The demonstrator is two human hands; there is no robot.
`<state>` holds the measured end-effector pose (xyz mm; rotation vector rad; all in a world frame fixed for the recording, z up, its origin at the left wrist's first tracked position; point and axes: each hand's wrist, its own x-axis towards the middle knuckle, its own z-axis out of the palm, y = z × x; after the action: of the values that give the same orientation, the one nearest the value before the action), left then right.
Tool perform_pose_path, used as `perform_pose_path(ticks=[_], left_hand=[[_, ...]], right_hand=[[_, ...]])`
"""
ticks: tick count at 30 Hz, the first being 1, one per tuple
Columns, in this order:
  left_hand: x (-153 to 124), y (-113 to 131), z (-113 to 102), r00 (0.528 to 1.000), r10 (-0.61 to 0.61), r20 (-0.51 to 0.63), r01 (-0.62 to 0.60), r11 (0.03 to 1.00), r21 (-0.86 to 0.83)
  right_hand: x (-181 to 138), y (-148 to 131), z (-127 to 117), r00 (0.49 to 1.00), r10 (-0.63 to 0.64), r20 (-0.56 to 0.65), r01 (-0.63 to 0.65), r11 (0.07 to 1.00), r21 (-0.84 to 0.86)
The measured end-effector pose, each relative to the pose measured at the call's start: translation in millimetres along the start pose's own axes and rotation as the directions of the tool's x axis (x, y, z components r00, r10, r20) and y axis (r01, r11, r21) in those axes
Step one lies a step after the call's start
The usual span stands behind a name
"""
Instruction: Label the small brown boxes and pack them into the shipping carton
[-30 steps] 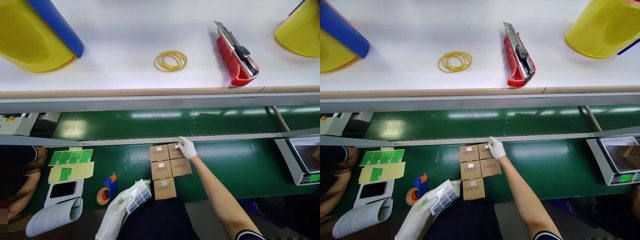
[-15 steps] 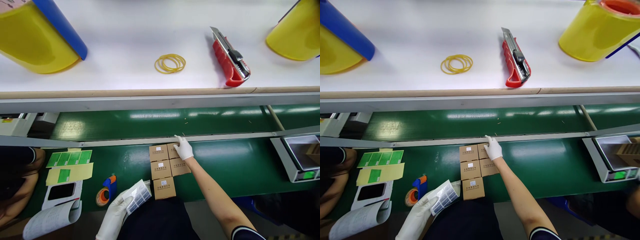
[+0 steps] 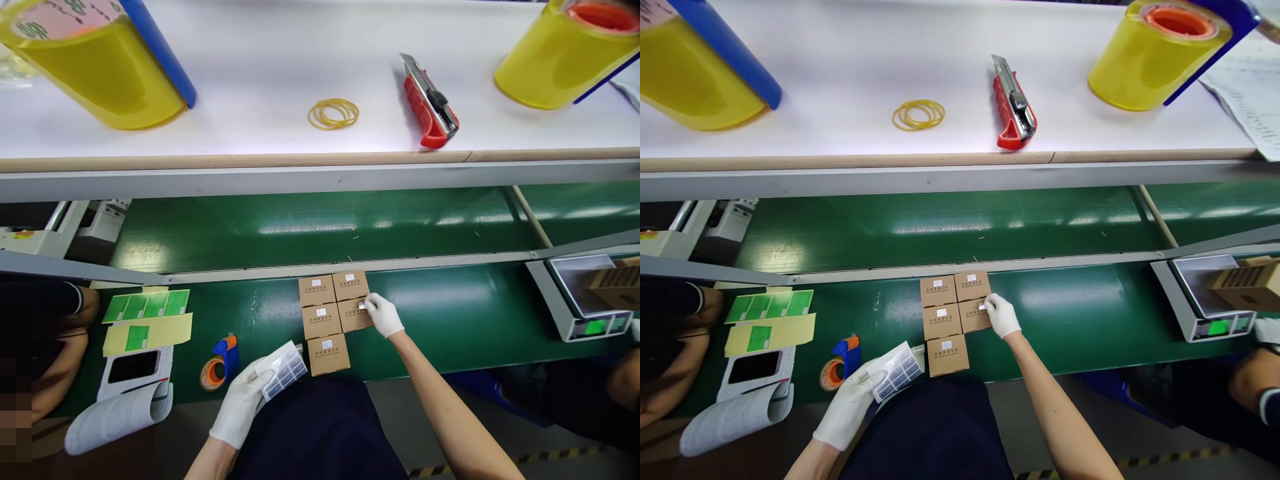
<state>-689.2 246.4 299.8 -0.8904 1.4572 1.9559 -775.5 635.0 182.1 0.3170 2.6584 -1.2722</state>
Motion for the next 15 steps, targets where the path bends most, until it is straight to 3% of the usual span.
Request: perform_pose_path(ticks=[7,15], left_hand=[[-1,-1,-3,0.999,0.035,0.012,-0.036,0.998,0.047],[-1,-4,-4,1.0,-0.007,-0.024,0.007,1.0,0.007]], right_hand=[[16,-6,15,0.997,-0.02,0.074,0.024,0.999,-0.047],[18,-6,19,0.996,0.006,0.085,0.006,0.992,-0.129]])
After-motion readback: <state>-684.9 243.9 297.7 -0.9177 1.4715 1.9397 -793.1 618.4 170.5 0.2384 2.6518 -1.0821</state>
